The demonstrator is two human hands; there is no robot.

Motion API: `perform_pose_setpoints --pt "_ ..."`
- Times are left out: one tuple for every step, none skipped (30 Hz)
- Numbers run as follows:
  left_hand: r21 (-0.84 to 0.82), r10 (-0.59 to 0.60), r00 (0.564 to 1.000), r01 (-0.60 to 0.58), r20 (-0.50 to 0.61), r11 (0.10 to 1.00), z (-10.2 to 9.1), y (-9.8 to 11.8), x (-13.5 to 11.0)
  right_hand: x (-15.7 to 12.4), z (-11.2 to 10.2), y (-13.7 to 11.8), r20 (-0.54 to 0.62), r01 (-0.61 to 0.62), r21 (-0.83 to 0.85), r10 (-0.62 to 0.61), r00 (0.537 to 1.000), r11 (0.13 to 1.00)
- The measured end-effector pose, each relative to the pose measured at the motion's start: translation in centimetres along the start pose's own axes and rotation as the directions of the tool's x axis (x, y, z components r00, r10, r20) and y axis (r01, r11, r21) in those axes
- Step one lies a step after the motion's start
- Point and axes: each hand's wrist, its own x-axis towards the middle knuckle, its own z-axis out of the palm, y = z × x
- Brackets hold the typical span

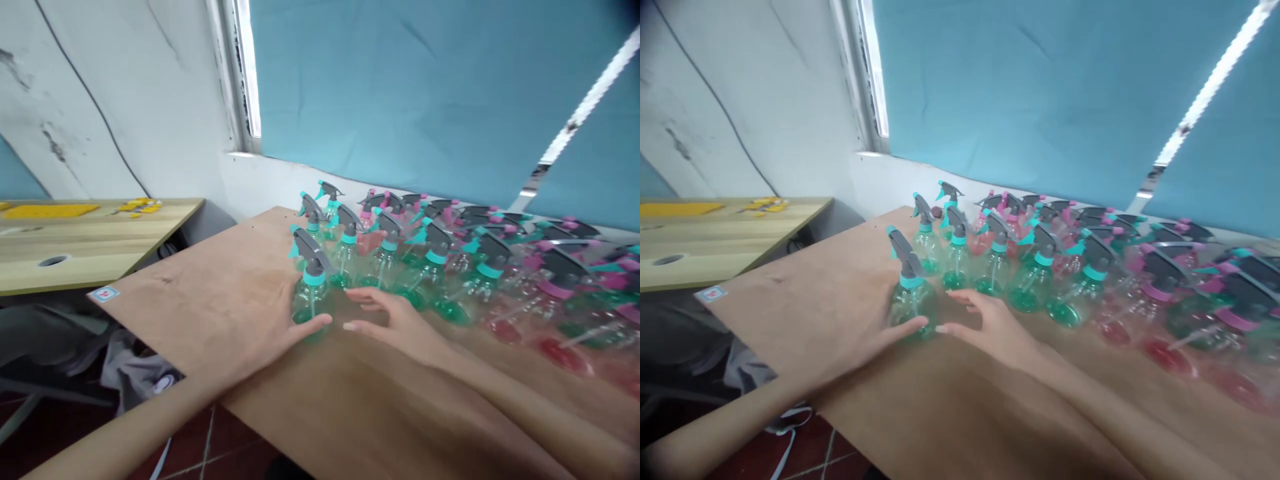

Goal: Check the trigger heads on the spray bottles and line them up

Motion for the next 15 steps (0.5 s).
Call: perform_pose_setpoints --pt "0.027 0.016 0.999 -0.017 0.034 1.000 0.7 0.9 -0.2 -0.5 -0.7 0.0 -0.019 -0.011 0.006 0.011 1.000 1.000" --pt "0.024 0.030 0.997 -0.032 0.070 0.999 1.5 1.7 -0.4 -0.9 -1.4 0.0 -0.040 -0.015 0.010 0.016 0.999 1.000" --pt "0.017 0.044 0.994 -0.046 0.100 0.999 2.3 2.6 -0.6 -1.4 -2.0 -0.1 -0.063 -0.014 0.016 0.015 0.998 1.000" --pt "0.002 0.062 0.989 -0.063 0.138 0.998 3.2 3.5 -0.7 -1.8 -2.5 -0.1 -0.083 -0.008 0.027 0.010 0.996 1.000" --pt "-0.039 0.086 0.979 -0.080 0.186 0.996 4.1 4.3 -0.7 -2.3 -3.0 -0.1 -0.101 0.003 0.044 0.002 0.995 0.999" --pt "-0.074 0.111 0.968 -0.096 0.227 0.993 5.0 5.1 -0.7 -2.7 -3.4 -0.1 -0.116 0.016 0.067 -0.008 0.993 0.998" --pt "-0.114 0.142 0.960 -0.117 0.242 0.987 5.9 5.9 -0.7 -3.2 -3.8 -0.1 -0.130 0.028 0.093 -0.016 0.991 0.995" --pt "-0.144 0.179 0.949 -0.145 0.260 0.979 6.8 6.6 -0.7 -3.7 -4.1 -0.1 -0.145 0.038 0.119 -0.021 0.989 0.992" --pt "-0.171 0.216 0.937 -0.173 0.274 0.970 7.6 7.3 -0.6 -4.1 -4.3 0.0 -0.166 0.045 0.144 -0.021 0.986 0.988" --pt "-0.186 0.243 0.926 -0.195 0.288 0.963 8.5 7.9 -0.5 -4.6 -4.6 0.1 -0.196 0.048 0.169 -0.014 0.981 0.984" --pt "-0.200 0.267 0.915 -0.213 0.302 0.956 9.3 8.4 -0.4 -5.1 -4.8 0.1 -0.229 0.045 0.192 0.000 0.974 0.980" --pt "-0.213 0.286 0.905 -0.226 0.316 0.951 10.1 8.8 -0.3 -5.7 -5.1 0.1 -0.256 0.032 0.215 0.025 0.966 0.976" --pt "-0.227 0.305 0.893 -0.238 0.332 0.944 10.8 9.2 -0.3 -6.2 -5.4 0.1 -0.281 0.018 0.240 0.052 0.958 0.971" --pt "-0.240 0.320 0.884 -0.247 0.340 0.939 11.6 9.5 -0.2 -6.6 -5.7 0.0 -0.304 0.010 0.267 0.074 0.950 0.964" --pt "-0.253 0.334 0.877 -0.256 0.344 0.933 12.3 9.8 0.0 -7.1 -6.0 -0.1 -0.323 0.012 0.296 0.088 0.942 0.955"
